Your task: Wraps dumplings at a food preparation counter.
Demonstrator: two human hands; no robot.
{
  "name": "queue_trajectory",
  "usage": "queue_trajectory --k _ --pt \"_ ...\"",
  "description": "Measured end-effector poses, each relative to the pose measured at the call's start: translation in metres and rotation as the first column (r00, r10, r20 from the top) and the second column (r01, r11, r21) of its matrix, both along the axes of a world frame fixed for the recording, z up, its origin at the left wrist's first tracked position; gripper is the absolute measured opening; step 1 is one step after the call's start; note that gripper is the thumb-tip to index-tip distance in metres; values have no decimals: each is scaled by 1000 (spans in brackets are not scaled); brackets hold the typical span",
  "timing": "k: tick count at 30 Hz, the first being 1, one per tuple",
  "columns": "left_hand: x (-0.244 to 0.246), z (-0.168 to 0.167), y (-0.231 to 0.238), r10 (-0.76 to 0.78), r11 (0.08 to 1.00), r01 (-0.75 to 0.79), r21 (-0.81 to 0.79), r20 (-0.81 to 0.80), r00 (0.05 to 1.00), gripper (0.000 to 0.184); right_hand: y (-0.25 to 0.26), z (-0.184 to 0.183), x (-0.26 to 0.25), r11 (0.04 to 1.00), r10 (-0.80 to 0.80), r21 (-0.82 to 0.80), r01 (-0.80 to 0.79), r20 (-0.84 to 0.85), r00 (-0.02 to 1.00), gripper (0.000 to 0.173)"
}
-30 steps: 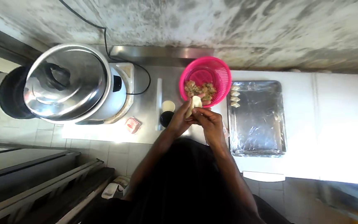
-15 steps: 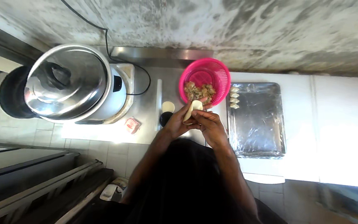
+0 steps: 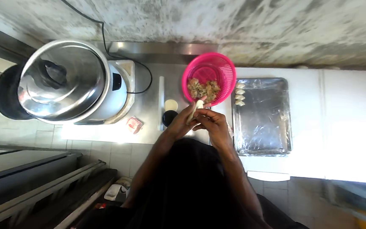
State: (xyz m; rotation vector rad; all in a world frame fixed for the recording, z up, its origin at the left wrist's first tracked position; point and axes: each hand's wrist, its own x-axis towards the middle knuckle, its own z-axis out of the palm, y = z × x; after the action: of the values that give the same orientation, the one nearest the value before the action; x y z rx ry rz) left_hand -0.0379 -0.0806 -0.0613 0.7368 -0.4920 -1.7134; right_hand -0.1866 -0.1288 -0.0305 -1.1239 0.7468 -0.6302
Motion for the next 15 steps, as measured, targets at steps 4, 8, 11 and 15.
queue_trajectory --k 4,8,11,15 --pt "1 5 3 10 1000 -10 9 24 1000 57 1 3 0 999 2 45 -3 11 1000 20" --pt "3 3 4 -16 1000 15 -10 -20 1000 57 -1 1 2 999 11 35 -12 48 999 19" --pt "6 1 4 -40 999 37 -28 -104 994 56 -4 -2 0 999 48 1 -48 68 997 20" --pt "6 1 6 -66 998 61 -34 -175 982 56 -5 1 -1 997 74 -10 -73 74 995 18"
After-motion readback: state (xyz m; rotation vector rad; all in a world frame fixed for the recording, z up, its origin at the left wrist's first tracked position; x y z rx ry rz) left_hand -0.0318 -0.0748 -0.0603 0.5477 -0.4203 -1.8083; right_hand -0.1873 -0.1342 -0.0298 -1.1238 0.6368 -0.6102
